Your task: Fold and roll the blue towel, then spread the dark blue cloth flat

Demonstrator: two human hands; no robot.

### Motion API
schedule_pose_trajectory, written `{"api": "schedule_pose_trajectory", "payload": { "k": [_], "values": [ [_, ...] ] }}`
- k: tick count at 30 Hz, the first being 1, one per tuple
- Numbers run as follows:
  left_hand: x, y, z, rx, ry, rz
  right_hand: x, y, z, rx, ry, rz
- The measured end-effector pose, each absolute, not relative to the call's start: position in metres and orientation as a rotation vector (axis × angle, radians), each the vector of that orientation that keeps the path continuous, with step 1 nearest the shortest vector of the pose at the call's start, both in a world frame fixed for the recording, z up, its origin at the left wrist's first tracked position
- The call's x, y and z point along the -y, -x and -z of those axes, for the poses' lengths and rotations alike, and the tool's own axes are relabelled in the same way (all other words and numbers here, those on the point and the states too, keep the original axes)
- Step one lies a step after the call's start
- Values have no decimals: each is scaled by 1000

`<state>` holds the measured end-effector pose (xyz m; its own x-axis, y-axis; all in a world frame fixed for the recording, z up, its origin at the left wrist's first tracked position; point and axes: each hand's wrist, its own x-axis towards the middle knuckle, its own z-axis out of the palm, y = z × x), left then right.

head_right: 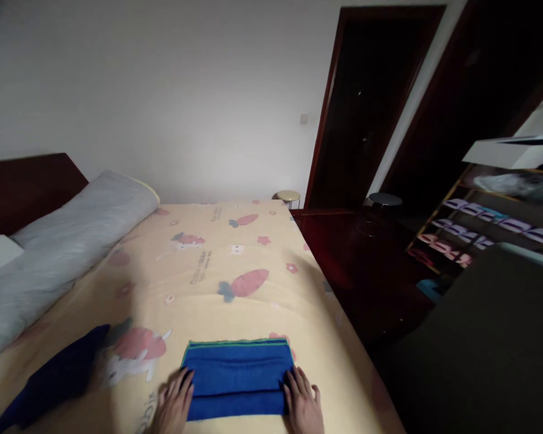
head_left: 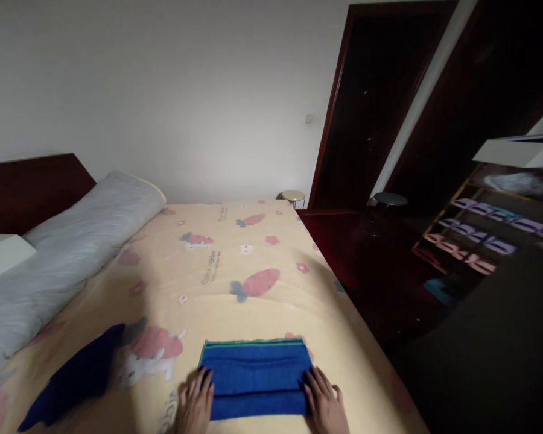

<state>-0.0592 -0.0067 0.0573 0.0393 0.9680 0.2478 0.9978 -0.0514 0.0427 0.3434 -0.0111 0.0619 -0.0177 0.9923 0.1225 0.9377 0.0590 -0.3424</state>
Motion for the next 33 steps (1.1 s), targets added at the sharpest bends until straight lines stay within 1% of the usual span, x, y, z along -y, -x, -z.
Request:
{"api": "schedule_pose_trajectory", "payload": {
  "k": [2,4,7,9,10,12,15,17,19,20,24,26,29,31,33],
  "values": [
    [10,81,-45,2048,2054,340,14,-353,-47,2011,1880,-110],
    [11,71,-32,1932,2186,368,12,-334,-40,2111,1700,-82],
    [2,14,-25,1573,2633,395,-1,-276,-49,2361,1365,-271],
    [-9,-19,-29,1462,2777,405,-15,-247,-64,2452,1287,-453],
    [-15,-26,-34,1497,2785,396,-21,-243,-72,2448,1332,-518],
    [-24,-16,-46,1720,2692,328,-33,-258,-83,2341,1569,-558],
    [-31,42,-58,2080,2415,171,-39,-316,-81,2116,1936,-469],
    [-30,79,-56,2171,2237,178,-36,-348,-72,2027,2047,-370],
    [-25,89,-47,2150,2155,264,-31,-353,-62,2022,2025,-296],
    [-23,81,-42,2104,2180,311,-29,-343,-59,2061,1963,-299],
    [-27,1,-36,1745,2614,391,-29,-266,-65,2360,1500,-569],
    [-35,-28,-41,1706,2720,345,-36,-242,-76,2416,1396,-681],
    [-46,-16,-55,1958,2570,204,-51,-260,-89,2332,1607,-687],
    [-46,23,-62,2114,2346,150,-54,-298,-90,2207,1829,-583],
    [-37,67,-65,2148,2116,220,-47,-340,-86,2074,1993,-420]
  ]
}}
